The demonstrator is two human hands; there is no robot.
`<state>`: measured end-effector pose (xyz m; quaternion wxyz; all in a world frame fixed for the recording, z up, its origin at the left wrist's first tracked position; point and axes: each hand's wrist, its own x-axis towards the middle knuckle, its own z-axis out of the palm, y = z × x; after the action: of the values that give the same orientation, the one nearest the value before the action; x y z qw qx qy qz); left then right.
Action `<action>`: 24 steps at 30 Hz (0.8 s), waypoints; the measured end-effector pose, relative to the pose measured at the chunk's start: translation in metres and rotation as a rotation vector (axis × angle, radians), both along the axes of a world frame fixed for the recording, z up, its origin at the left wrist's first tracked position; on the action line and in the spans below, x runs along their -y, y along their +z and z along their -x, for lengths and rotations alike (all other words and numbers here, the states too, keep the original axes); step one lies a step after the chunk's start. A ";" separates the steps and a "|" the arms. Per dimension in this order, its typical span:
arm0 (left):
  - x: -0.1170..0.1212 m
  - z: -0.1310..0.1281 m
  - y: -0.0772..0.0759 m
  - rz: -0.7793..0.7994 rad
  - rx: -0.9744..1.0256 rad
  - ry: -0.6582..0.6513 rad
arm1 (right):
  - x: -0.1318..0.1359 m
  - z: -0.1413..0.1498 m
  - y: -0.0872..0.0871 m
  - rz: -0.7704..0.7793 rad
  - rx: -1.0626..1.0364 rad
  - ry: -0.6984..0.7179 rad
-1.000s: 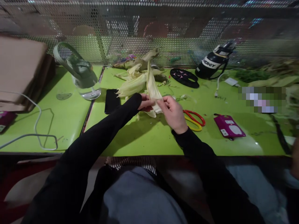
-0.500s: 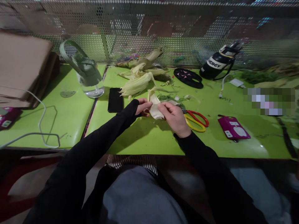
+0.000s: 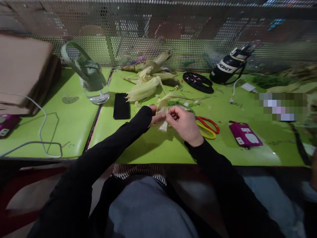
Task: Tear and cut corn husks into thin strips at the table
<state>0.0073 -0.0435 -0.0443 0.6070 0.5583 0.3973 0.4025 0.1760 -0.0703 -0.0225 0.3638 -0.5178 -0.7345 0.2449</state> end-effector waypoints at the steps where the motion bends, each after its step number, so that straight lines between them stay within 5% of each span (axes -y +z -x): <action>1: 0.000 -0.001 0.001 -0.017 0.005 0.006 | -0.001 0.001 -0.001 -0.016 0.033 -0.020; 5: 0.005 -0.002 0.012 -0.003 0.009 0.009 | -0.020 -0.013 -0.014 -0.025 0.210 -0.138; 9: 0.013 0.006 0.023 0.043 0.000 -0.017 | -0.051 -0.061 -0.031 -0.042 0.306 -0.326; 14: 0.015 0.012 0.029 0.163 0.261 -0.032 | -0.076 -0.117 -0.038 -0.107 0.358 -0.506; 19: 0.000 0.017 0.035 0.183 0.649 0.307 | -0.089 -0.133 -0.037 -0.001 0.600 -0.660; 24: -0.006 0.036 0.051 0.048 0.812 0.570 | -0.087 -0.137 -0.023 0.179 0.740 -0.487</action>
<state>-0.0283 -0.0379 0.0065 0.5913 0.2115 0.2746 0.7282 0.3132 0.0169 -0.0459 0.0774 -0.7577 -0.6479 0.0132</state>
